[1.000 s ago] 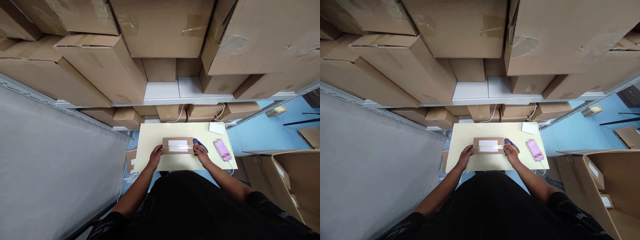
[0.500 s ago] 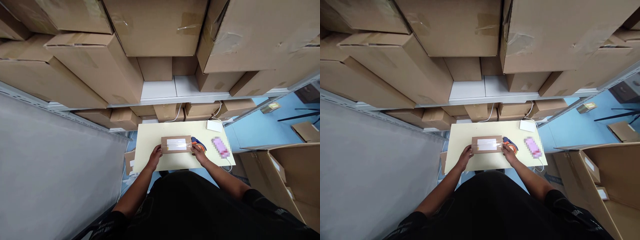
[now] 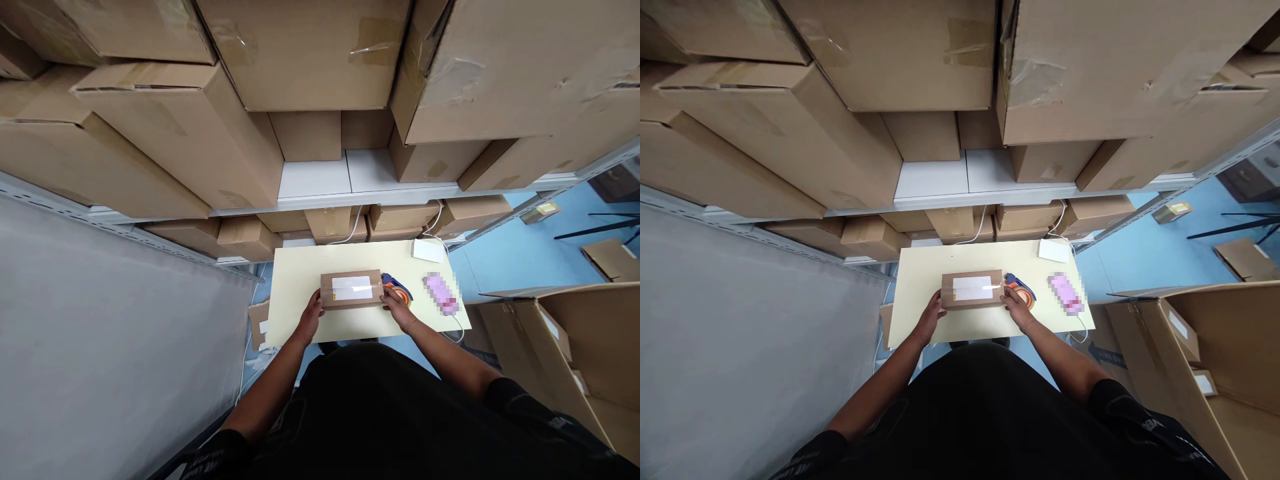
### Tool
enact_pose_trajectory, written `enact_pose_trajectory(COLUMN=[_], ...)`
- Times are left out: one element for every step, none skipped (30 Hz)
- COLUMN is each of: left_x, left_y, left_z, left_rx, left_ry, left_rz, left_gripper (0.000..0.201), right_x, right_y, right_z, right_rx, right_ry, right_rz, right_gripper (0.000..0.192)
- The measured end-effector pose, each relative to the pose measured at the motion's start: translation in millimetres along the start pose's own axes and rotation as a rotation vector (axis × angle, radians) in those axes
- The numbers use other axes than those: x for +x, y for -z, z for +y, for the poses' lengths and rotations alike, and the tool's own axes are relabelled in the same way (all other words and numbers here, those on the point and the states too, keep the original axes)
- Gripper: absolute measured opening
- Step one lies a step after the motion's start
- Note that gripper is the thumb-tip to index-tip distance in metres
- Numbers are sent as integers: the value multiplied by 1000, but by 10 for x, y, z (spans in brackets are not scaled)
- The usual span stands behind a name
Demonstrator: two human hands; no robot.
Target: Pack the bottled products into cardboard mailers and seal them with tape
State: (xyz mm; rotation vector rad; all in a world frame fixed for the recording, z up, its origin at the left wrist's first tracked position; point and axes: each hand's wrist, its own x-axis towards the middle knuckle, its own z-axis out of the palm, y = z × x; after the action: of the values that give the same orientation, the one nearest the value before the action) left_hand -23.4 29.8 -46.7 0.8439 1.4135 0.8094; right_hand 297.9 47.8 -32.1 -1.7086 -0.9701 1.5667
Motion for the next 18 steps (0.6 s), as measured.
enact_pose_trajectory(left_x=[-22,-41,-56,-64,-63,-55,-39,-18,6,31,55,76,93,106,115,121,125,128], left_y=[17,37,57,75,92,105,116,126,135,143,152,162,172,182,191,198,203,204], left_z=[27,57,88,118,144,165,180,190,194,191,183,169,152,132,111,91,73,59], left_rx=[31,63,92,115,133,145,151,154,154,150,141,129,112,94,77,62,52,46], left_ry=[-22,-42,-55,-57,-48,-32,-17,-3,9,20,29,37,45,52,59,67,76,87], left_rz=[2,11,23,35,47,55,59,64,70,78,87,94,99,101,102,102,102,104], left_gripper=[64,66,69,72,74,75,76,75,74,73,72,71,71,71,71,72,73,75], right_x=[-5,-9,-10,-9,-4,3,13,26,41,58,74,90,106,119,131,141,150,157], right_y=[-2,-6,-12,-22,-35,-51,-70,-90,-109,-125,-138,-147,-151,-153,-152,-151,-149,-149], right_z=[-35,-68,-98,-123,-143,-157,-165,-170,-170,-169,-165,-159,-152,-144,-135,-126,-118,-111], right_rx=[-8,-19,-30,-40,-46,-51,-54,-55,-54,-52,-48,-40,-32,-23,-14,-6,-1,2], right_ry=[2,3,3,1,-2,-4,-4,-1,3,4,2,-3,-12,-21,-29,-36,-42,-48], right_rz=[-3,-2,1,7,14,18,17,10,-1,-8,-10,-7,0,8,15,15,14,15], right_gripper=[50,51,53,55,56,56,56,55,54,52,51,51,51,51,51,52,52,52])
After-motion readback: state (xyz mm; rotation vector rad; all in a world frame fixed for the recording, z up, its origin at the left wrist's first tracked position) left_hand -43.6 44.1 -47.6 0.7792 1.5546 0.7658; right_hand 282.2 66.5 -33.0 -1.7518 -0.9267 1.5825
